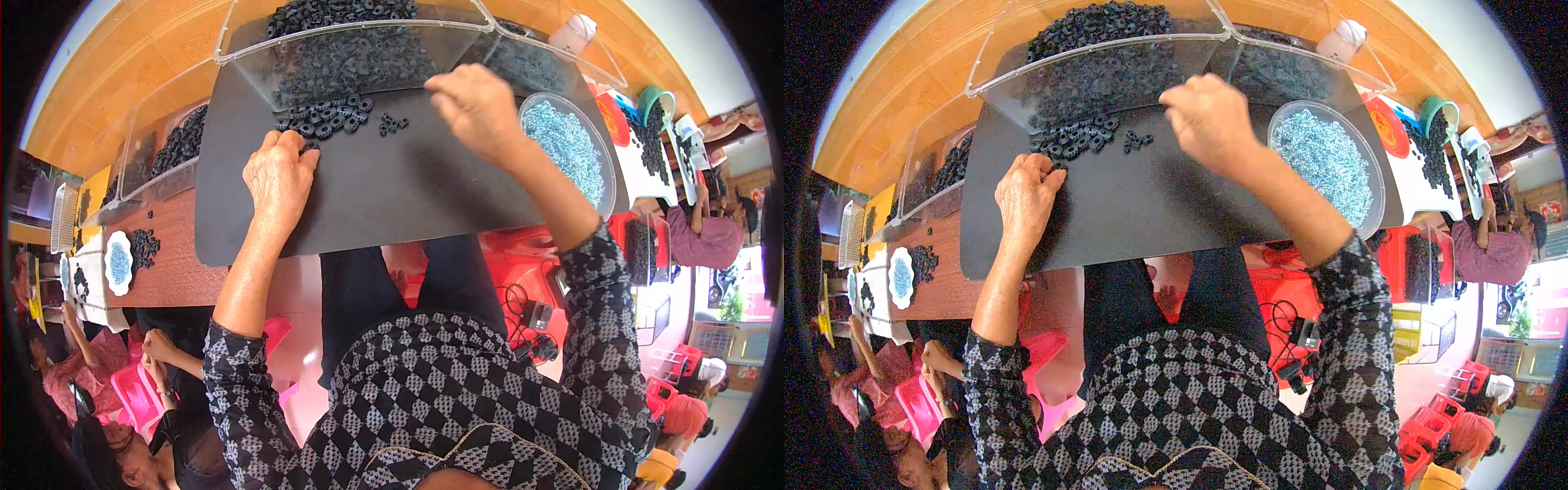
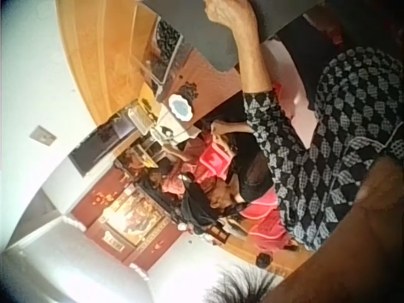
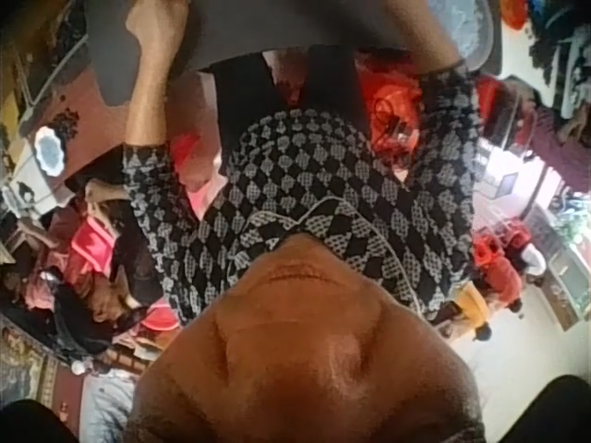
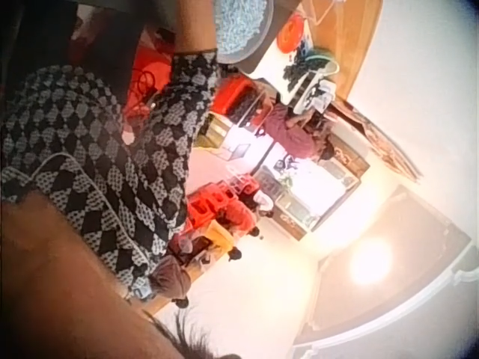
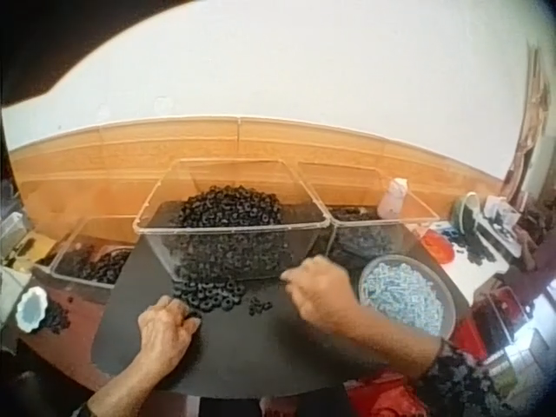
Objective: Manually assemble small plastic components by inserting tiny beads into designated slots.
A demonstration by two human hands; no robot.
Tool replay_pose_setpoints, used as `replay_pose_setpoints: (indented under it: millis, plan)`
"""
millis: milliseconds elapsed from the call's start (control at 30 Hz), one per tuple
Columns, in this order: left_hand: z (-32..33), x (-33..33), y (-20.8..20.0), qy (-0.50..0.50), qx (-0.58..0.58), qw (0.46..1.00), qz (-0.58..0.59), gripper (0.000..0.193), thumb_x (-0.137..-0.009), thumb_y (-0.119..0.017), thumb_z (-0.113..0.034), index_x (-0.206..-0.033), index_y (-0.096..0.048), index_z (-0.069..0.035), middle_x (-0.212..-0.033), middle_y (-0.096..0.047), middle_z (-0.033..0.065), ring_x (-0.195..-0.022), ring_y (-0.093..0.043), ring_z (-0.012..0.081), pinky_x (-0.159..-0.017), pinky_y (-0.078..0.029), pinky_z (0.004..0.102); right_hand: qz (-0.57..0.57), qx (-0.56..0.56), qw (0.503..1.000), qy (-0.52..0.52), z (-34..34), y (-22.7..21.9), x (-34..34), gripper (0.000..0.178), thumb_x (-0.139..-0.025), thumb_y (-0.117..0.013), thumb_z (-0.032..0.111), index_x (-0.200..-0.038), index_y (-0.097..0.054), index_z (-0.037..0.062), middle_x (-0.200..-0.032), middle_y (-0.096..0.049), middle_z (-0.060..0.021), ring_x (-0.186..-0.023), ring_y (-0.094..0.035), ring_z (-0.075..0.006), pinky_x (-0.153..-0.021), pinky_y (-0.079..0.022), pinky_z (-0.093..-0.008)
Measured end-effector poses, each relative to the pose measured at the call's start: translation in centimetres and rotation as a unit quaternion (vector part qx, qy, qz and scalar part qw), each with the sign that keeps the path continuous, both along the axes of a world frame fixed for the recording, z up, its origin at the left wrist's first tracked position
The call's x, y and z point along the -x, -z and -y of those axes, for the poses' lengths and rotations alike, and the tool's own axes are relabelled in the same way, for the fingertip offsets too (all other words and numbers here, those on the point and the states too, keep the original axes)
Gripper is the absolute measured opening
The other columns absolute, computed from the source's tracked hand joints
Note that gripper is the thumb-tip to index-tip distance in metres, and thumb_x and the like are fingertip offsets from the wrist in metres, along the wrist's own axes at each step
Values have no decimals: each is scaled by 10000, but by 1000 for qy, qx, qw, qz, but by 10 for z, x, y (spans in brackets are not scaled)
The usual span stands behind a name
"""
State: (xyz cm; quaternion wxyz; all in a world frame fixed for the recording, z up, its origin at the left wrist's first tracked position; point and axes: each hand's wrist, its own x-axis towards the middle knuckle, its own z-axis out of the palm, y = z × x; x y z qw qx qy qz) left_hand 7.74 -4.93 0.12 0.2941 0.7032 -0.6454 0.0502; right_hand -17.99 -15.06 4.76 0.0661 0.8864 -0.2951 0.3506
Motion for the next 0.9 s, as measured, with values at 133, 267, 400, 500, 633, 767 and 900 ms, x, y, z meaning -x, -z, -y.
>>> replay_pose_setpoints:
  millis: [133, 267, 400, 500, 633, 767, 900]
  plan:
    - [-12, 11, 0, 67, 54, 996, 7, 143, -715, -687, -171, -764, -641, -45, -738, -559, 118, -712, -584, 305, -647, -435, 405, -60, -93, 993, 29, 1, 28, -11, 213, -731, -673, 135, -939, -672, 91, -759, -588, -96, -771, -564, -282, -699, -467, -381]
    - [-24, 19, 3, 90, 83, 984, 132, 174, -685, -709, -132, -843, -669, -72, -778, -553, 81, -724, -558, 253, -664, -411, 363, -99, -101, 989, 40, 2, 38, -20, 198, -737, -670, 155, -929, -681, 107, -765, -575, -94, -797, -552, -284, -718, -457, -391]
    - [-28, 27, -5, 91, 76, 987, 109, 232, -661, -719, -135, -881, -671, -78, -781, -540, 68, -733, -549, 239, -674, -405, 357, -91, -107, 989, 36, 0, 41, -22, 140, -729, -671, 119, -866, -678, 93, -771, -578, -96, -794, -551, -288, -712, -456, -397]
    - [-27, 23, -1, 106, 80, 987, 95, 230, -659, -714, -119, -882, -671, -79, -780, -540, 65, -732, -547, 238, -682, -409, 357, -69, -114, 990, 36, -5, 41, -23, 120, -716, -676, 104, -831, -666, 72, -775, -581, -96, -793, -551, -291, -709, -457, -398]
    - [-23, 26, 5, 114, 85, 984, 109, 190, -677, -693, -95, -862, -663, -70, -776, -550, 68, -726, -554, 251, -667, -422, 358, -79, -100, 991, 45, -15, 38, -17, 155, -707, -680, 112, -849, -653, 57, -782, -582, -106, -792, -552, -298, -703, -461, -398]
    - [-24, 36, 1, 144, 113, 982, 55, 129, -712, -654, -62, -841, -650, -55, -746, -570, 97, -687, -569, 283, -613, -439, 383, -27, -65, 997, 34, -45, 31, -12, 242, -695, -690, 127, -915, -641, 38, -793, -577, -122, -766, -548, -312, -687, -464, -400]
    - [-33, 43, -2, 151, 110, 982, -35, 111, -739, -628, -21, -847, -615, -40, -762, -575, 100, -679, -563, 281, -628, -440, 376, 39, -55, 998, 16, -82, 24, 11, 231, -687, -704, 58, -906, -638, 26, -804, -582, -116, -759, -557, -281, -658, -462, -358]
